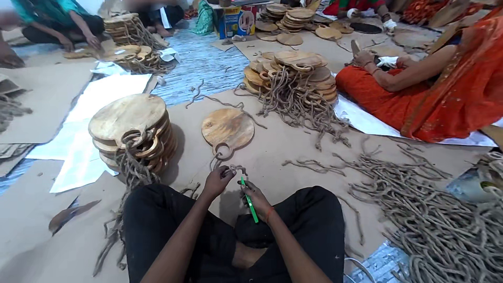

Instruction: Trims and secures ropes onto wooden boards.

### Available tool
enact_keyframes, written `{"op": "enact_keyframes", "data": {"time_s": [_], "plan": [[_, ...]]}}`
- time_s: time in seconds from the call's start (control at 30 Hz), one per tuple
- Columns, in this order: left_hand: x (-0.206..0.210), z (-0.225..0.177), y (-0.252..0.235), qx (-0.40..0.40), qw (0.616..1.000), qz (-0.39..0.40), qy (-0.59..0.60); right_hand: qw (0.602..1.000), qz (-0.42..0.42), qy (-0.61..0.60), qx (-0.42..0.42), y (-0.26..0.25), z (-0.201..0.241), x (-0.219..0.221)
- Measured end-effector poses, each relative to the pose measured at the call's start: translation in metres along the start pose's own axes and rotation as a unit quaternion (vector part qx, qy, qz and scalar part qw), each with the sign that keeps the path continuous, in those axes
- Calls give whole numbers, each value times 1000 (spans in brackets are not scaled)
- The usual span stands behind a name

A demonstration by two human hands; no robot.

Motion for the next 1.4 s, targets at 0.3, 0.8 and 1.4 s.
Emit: {"op": "enact_keyframes", "data": {"time_s": [0.3,0.8,1.4], "plan": [[18,-13,4,45,993,64,85,995,-14,-89,-31,0,7,0],[26,-18,2,42,988,94,113,995,-12,-100,-7,-7,0,3],[32,-21,1,44,982,105,152,992,21,-123,34,-8,-2,10]]}}
Point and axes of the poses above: each hand's wrist, its own y-axis away from the middle knuckle, its own x-axis out of the palm, z = x × y, the point moved 6 cm from there along -y, towards the middle knuckle, and after that the axes turned 7 degrees about y, right-handed, at the moved point
